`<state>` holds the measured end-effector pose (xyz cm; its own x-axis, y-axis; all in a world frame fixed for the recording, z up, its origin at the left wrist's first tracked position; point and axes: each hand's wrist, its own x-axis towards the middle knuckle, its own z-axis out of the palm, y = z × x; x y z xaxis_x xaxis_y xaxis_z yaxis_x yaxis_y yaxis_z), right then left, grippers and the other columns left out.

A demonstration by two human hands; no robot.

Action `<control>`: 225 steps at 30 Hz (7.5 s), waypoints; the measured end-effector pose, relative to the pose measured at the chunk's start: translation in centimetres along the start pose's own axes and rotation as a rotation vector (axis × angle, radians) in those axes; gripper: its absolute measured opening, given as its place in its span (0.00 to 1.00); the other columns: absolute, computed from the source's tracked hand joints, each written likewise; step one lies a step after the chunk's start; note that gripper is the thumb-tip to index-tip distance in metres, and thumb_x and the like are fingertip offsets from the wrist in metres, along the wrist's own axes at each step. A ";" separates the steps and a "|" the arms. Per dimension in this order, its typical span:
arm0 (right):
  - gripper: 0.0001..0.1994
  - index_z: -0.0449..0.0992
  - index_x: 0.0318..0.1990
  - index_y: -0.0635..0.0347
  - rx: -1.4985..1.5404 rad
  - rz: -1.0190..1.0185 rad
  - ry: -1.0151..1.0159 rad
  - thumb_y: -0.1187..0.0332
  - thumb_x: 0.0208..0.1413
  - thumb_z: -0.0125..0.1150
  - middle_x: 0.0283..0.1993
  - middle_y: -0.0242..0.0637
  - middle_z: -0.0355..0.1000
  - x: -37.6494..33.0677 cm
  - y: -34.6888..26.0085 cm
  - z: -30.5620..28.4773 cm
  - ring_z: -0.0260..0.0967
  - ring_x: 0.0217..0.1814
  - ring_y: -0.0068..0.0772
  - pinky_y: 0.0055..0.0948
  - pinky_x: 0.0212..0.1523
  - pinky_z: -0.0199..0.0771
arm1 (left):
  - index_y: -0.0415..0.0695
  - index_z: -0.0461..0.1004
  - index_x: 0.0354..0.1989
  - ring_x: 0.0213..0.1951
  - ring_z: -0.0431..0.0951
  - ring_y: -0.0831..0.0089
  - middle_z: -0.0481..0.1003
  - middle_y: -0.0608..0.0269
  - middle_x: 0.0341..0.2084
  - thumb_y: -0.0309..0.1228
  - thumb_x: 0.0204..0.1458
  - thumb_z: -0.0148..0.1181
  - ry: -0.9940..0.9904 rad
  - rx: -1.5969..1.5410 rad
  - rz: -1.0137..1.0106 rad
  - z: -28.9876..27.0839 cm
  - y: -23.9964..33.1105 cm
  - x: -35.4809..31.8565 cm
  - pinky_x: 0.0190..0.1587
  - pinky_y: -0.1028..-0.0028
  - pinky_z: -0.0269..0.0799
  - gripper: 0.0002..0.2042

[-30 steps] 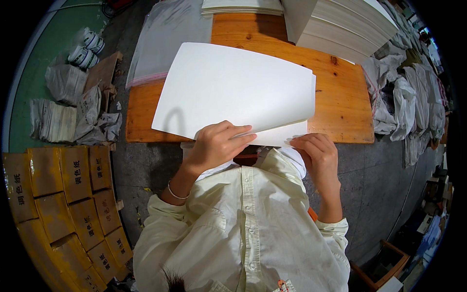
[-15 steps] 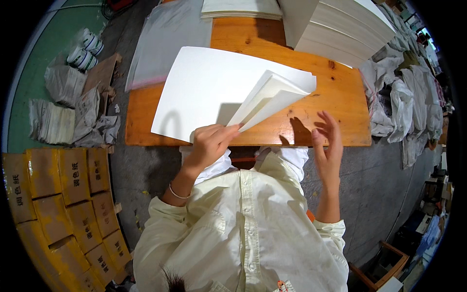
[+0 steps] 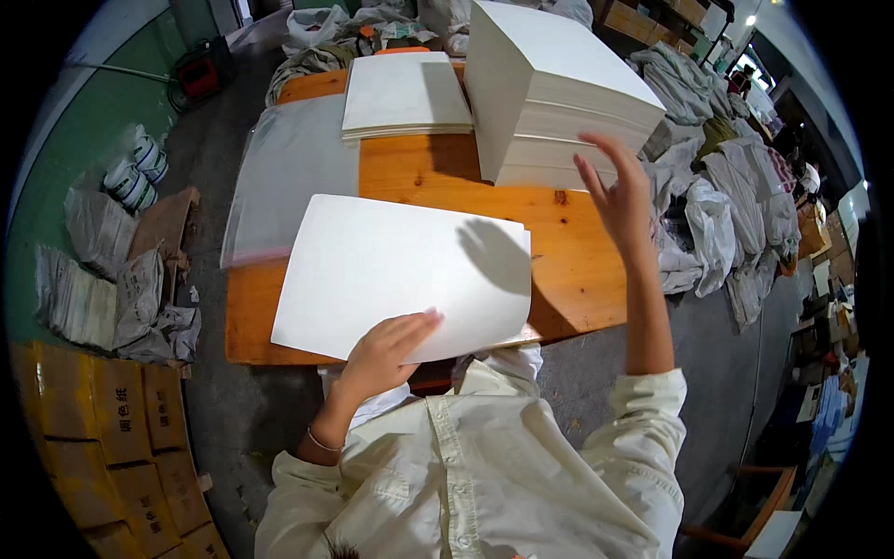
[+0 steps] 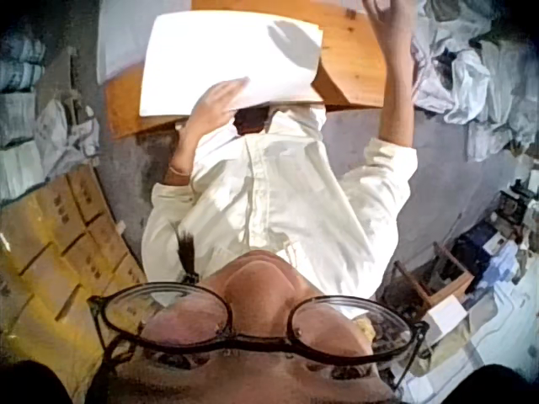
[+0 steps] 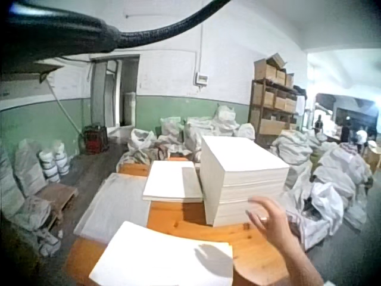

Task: The person handles large white sheets of paper on a wooden table, folding them in half and placing them into a stack. They also insert a sheet into a clear plastic bag and seal it. The person repeats this process for multiple sheets throughout the video.

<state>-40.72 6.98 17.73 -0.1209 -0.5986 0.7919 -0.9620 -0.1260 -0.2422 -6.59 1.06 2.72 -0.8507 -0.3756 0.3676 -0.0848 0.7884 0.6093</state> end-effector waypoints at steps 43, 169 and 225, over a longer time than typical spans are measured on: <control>0.13 0.72 0.50 0.64 0.335 -0.184 0.511 0.72 0.58 0.54 0.47 0.42 0.74 9.3 0.6 -3.9 0.75 0.44 0.32 0.28 0.43 0.78 | 0.46 0.73 0.49 0.52 0.69 0.64 0.71 0.63 0.49 0.43 0.35 0.69 -0.019 0.170 0.089 -0.5 0.7 0.3 0.56 0.66 0.64 0.29; 0.18 0.71 0.46 0.68 0.645 0.860 -0.297 0.66 0.50 0.62 0.37 0.43 0.73 -10.9 -1.7 3.5 0.72 0.36 0.31 0.27 0.37 0.71 | 0.30 0.73 0.40 0.33 0.77 0.70 0.77 0.51 0.31 0.31 0.52 0.59 0.594 -0.283 -0.673 -9.6 -2.4 1.1 0.36 0.72 0.70 0.14; 0.19 0.69 0.56 0.50 -0.465 -0.340 0.350 0.74 0.57 0.50 0.45 0.43 0.74 18.1 12.2 -1.3 0.75 0.43 0.39 0.36 0.41 0.76 | 0.40 0.76 0.35 0.38 0.76 0.65 0.76 0.58 0.36 0.21 0.49 0.55 0.709 0.059 -0.393 -6.0 0.9 -3.5 0.39 0.73 0.71 0.06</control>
<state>-54.97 -4.36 29.86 0.2104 -0.2841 0.9354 -0.9563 0.1389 0.2573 -0.58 0.12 6.21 -0.2243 -0.8338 0.5045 -0.3531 0.5520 0.7554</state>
